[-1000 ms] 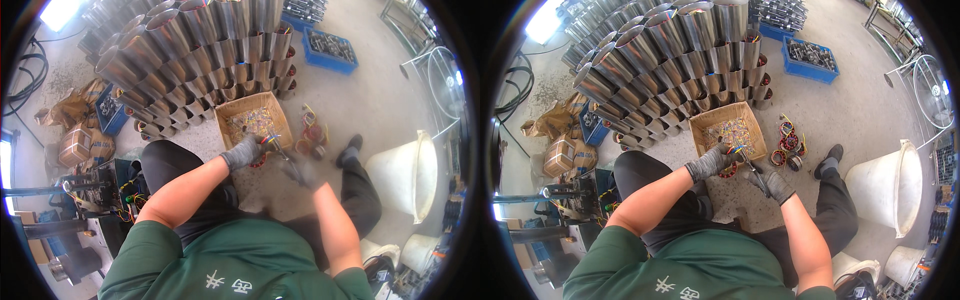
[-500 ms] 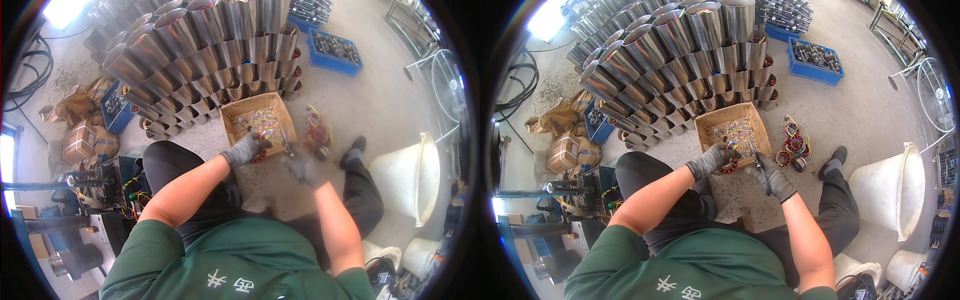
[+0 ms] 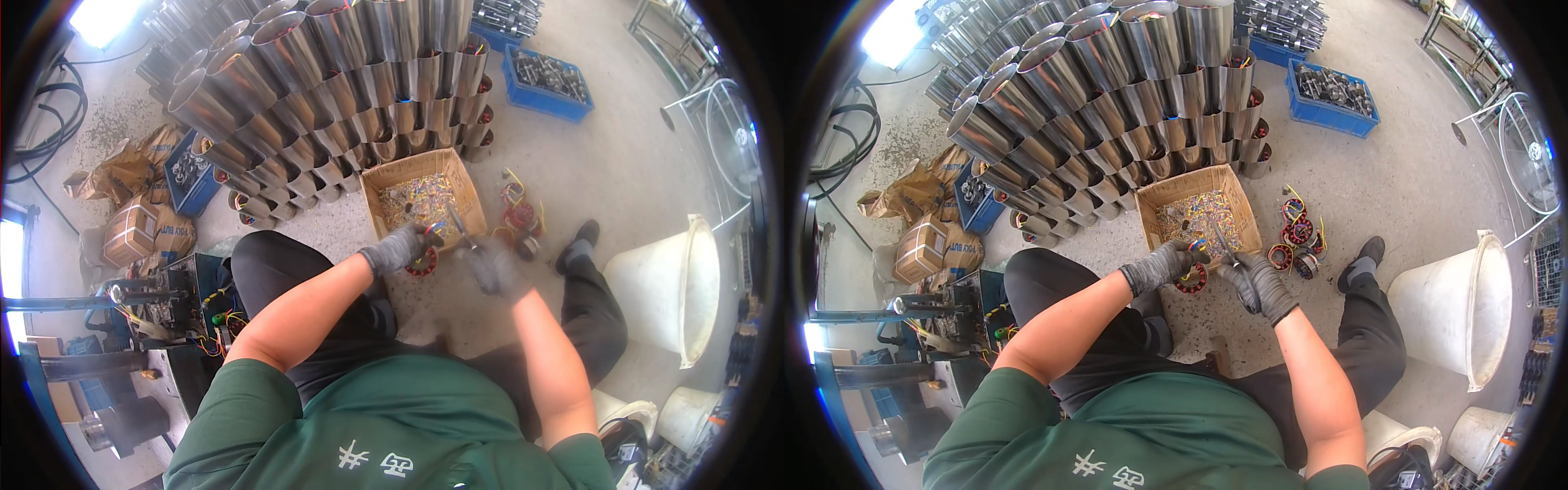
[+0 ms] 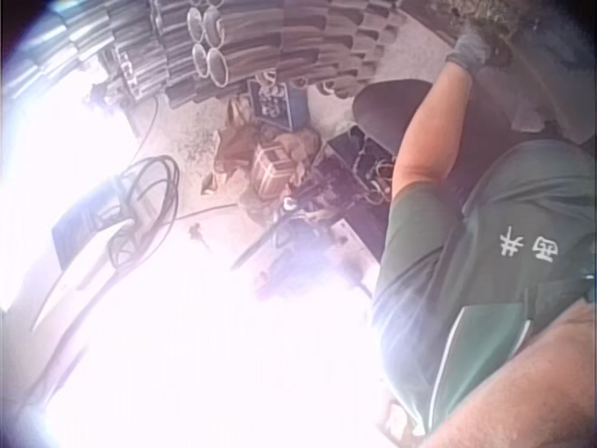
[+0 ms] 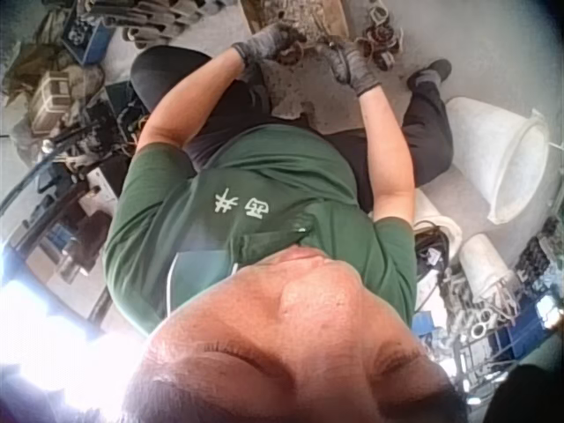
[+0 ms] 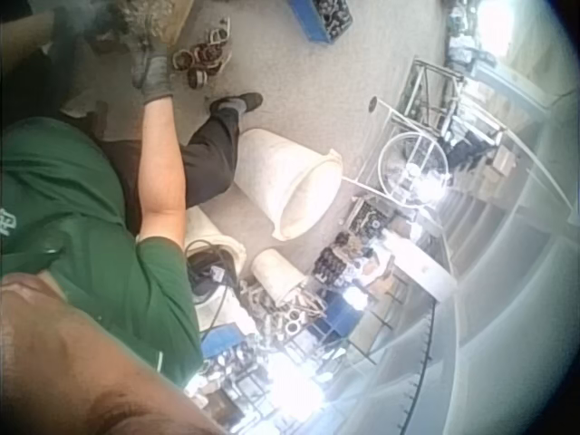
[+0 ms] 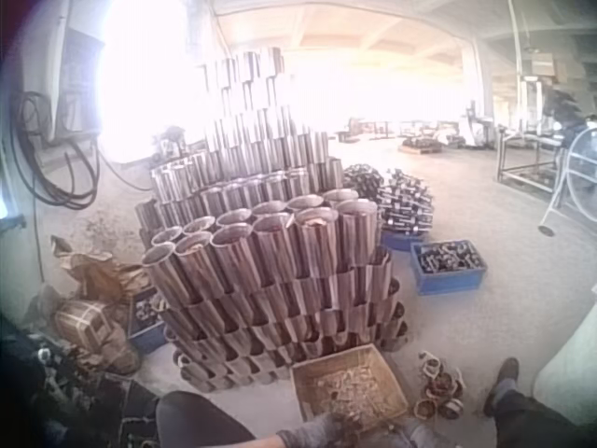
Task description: Cutting and trimming wires on small electrical coil components using pliers.
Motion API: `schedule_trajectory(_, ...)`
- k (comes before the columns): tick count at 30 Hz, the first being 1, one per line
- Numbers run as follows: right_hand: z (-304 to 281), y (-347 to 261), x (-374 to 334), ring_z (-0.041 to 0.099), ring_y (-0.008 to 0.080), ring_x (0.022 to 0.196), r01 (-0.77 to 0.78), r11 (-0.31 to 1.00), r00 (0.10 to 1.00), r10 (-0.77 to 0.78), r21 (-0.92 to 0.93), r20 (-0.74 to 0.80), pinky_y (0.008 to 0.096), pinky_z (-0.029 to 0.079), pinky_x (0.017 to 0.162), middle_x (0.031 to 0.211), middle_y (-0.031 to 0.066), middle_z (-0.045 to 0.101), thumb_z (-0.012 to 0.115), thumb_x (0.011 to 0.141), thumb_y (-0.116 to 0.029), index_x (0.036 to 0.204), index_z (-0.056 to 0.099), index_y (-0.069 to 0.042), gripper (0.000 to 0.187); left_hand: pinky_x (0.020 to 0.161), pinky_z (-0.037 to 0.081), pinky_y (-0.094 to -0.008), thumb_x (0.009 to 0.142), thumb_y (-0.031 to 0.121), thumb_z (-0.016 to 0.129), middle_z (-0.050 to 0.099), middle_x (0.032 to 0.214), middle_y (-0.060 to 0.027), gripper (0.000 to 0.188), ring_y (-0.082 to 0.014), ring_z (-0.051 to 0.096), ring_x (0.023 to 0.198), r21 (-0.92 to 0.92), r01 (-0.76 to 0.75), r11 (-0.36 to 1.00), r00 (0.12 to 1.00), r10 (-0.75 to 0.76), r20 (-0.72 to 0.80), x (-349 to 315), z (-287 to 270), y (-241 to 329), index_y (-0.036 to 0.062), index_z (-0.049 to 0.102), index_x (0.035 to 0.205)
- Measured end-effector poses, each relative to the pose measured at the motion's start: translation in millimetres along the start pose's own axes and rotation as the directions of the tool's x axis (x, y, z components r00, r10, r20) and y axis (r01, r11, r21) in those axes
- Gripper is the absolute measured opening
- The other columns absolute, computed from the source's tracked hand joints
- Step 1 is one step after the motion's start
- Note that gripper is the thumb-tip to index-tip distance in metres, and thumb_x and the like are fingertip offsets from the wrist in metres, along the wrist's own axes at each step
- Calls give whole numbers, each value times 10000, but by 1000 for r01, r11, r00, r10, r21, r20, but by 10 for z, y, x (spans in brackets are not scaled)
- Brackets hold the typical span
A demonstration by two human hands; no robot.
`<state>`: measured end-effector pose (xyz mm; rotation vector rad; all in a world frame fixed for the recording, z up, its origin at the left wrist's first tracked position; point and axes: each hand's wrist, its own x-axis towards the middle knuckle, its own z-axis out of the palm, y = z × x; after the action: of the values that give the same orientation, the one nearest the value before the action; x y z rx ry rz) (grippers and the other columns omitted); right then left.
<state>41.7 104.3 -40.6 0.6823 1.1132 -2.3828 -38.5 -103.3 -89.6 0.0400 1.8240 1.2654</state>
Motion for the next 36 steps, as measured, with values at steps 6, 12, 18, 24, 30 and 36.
schedule_trajectory(6,39,27,-69,618,229,751,369,577,918,-347,-728,190,335,520,683,852,95,619,645,865,-188,1097,556,20,324,549,472,-340,900,299,624,579,733,-42,303,-166,557,619,-218,19,976,998,-5,67,189,-97,-184,75,611,1103)
schedule_trajectory(12,403,-41,-290,614,287,846,161,-97,956,-233,-982,179,391,493,760,927,142,609,656,838,-265,1210,526,-57,446,481,451,-377,928,335,571,587,724,-85,236,-212,555,560,0,15,1000,1000,-15,-17,147,-33,-177,137,594,1055)
schedule_trajectory(18,274,22,-254,600,418,779,258,-132,903,-320,-957,287,484,463,711,780,235,617,703,769,-349,1023,582,-6,443,784,491,-338,932,244,566,673,893,-103,271,-208,624,797,369,-66,927,987,114,-110,-129,87,130,98,636,1149)
schedule_trajectory(24,139,214,-70,653,240,779,147,804,984,-58,-576,170,322,528,688,868,116,653,672,841,-186,984,603,2,246,772,484,-363,936,276,564,671,871,-164,299,-222,626,790,419,-144,896,985,171,-27,-304,139,323,57,635,1127)
schedule_trajectory(30,-191,260,159,625,149,731,143,987,987,-147,-74,-58,255,547,605,793,49,599,665,864,-197,886,585,-18,198,745,480,-355,914,266,616,661,812,-96,308,-178,590,752,362,-90,928,983,141,-116,-233,58,283,4,631,1075)
schedule_trajectory(36,-1523,304,636,636,236,829,296,894,943,-329,-335,-46,332,513,699,842,144,636,637,843,-377,987,623,-56,353,588,445,-230,917,177,577,609,809,-12,183,-77,529,663,-137,-468,873,824,376,-423,-895,-675,675,37,662,999)
